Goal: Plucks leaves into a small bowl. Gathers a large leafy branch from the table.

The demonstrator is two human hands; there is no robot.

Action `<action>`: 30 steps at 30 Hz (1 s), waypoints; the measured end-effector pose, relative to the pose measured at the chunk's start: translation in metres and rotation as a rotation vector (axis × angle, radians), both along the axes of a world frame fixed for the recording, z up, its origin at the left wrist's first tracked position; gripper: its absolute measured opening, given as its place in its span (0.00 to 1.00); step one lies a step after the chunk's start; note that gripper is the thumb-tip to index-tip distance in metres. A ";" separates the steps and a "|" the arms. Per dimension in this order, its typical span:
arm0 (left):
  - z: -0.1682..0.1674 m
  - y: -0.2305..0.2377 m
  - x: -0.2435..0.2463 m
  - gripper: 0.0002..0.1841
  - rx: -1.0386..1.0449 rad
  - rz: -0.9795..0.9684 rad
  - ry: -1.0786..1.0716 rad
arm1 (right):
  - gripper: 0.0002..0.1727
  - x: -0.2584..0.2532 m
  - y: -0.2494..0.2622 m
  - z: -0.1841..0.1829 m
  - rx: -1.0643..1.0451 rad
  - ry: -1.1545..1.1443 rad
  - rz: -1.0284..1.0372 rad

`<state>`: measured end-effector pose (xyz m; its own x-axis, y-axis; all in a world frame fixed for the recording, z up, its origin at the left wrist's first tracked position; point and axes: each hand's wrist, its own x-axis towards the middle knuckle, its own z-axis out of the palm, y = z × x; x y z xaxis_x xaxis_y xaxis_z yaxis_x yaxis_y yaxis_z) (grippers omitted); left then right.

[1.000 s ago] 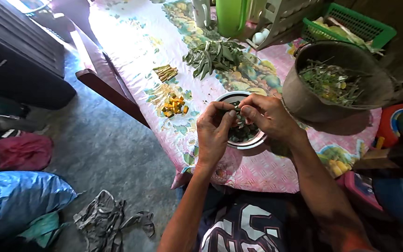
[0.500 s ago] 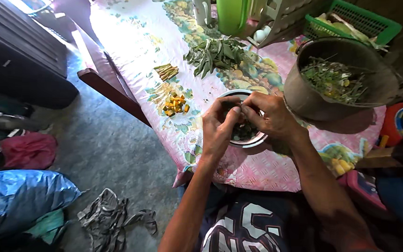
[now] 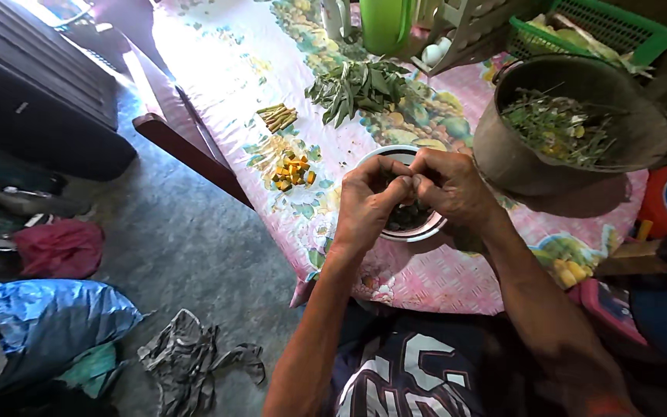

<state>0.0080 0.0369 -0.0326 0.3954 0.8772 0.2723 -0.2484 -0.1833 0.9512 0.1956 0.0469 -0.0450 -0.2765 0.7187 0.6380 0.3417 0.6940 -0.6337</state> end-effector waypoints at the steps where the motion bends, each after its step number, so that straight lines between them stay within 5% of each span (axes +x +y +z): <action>1: 0.001 -0.001 0.000 0.05 -0.008 -0.009 -0.013 | 0.06 0.000 0.000 -0.001 -0.015 0.038 0.029; 10: 0.001 -0.003 -0.002 0.04 -0.004 -0.015 -0.011 | 0.10 0.028 -0.004 0.013 0.024 -0.010 -0.006; 16: 0.001 0.004 -0.017 0.06 -0.077 -0.079 -0.078 | 0.14 0.112 -0.042 0.046 0.129 -0.143 -0.547; 20: 0.000 0.005 -0.016 0.06 -0.169 -0.107 -0.156 | 0.20 0.192 -0.078 0.035 -0.085 -0.337 -0.919; 23: -0.001 0.003 -0.013 0.06 -0.216 -0.119 -0.224 | 0.28 0.183 -0.072 0.057 -0.287 -0.414 -0.986; 25: 0.000 0.003 -0.010 0.06 -0.243 -0.122 -0.262 | 0.31 0.150 -0.074 0.069 -0.214 -0.462 -0.999; 30: 0.002 -0.002 -0.003 0.06 -0.218 -0.108 -0.267 | 0.15 0.025 -0.073 0.065 0.015 -0.346 -0.439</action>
